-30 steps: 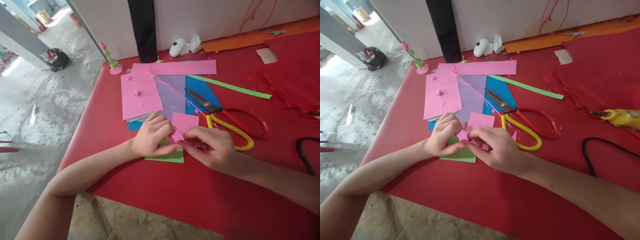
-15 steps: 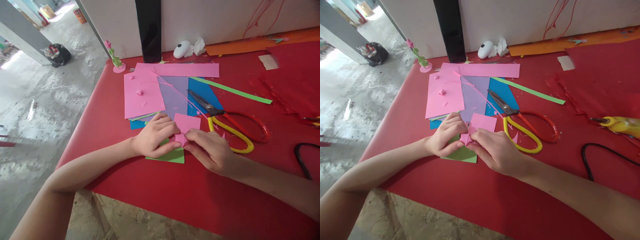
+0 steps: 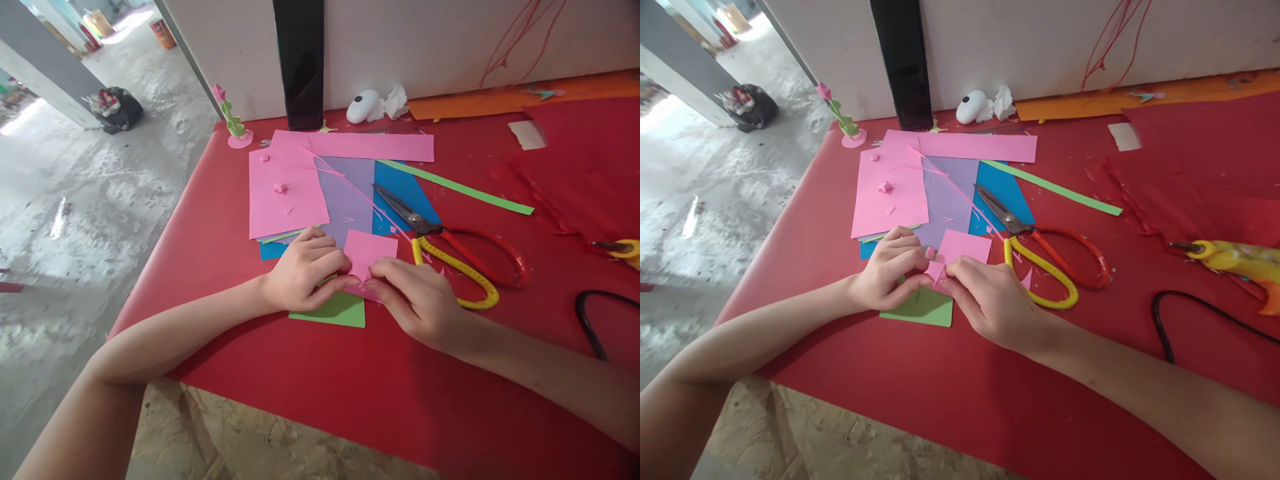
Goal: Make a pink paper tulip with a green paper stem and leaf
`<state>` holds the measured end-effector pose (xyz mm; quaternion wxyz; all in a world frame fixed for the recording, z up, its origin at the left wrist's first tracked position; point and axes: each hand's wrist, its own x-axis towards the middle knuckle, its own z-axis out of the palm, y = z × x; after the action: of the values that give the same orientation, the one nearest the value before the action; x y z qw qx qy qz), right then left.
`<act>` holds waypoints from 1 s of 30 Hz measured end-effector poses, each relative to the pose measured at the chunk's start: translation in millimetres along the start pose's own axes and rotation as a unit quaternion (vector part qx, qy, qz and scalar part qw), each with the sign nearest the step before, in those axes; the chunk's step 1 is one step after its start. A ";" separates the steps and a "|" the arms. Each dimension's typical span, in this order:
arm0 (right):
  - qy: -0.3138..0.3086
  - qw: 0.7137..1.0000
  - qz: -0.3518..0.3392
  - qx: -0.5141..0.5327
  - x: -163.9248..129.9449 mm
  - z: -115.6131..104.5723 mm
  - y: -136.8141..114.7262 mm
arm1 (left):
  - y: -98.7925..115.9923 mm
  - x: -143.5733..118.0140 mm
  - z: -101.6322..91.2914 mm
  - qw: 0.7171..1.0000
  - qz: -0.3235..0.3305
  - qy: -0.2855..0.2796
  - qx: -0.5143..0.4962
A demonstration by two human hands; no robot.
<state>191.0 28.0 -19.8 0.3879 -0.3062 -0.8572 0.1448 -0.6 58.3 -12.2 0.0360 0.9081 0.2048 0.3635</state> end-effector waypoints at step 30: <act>-0.072 0.989 0.073 0.109 7.6 -9.2 2.5 | -0.4 3.6 -3.2 0.957 -0.118 -0.123 -0.235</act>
<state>195.0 34.9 -10.6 0.3444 -0.3126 -0.8373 0.2875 -0.6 59.8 -7.6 0.3160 0.8810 0.2132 0.2801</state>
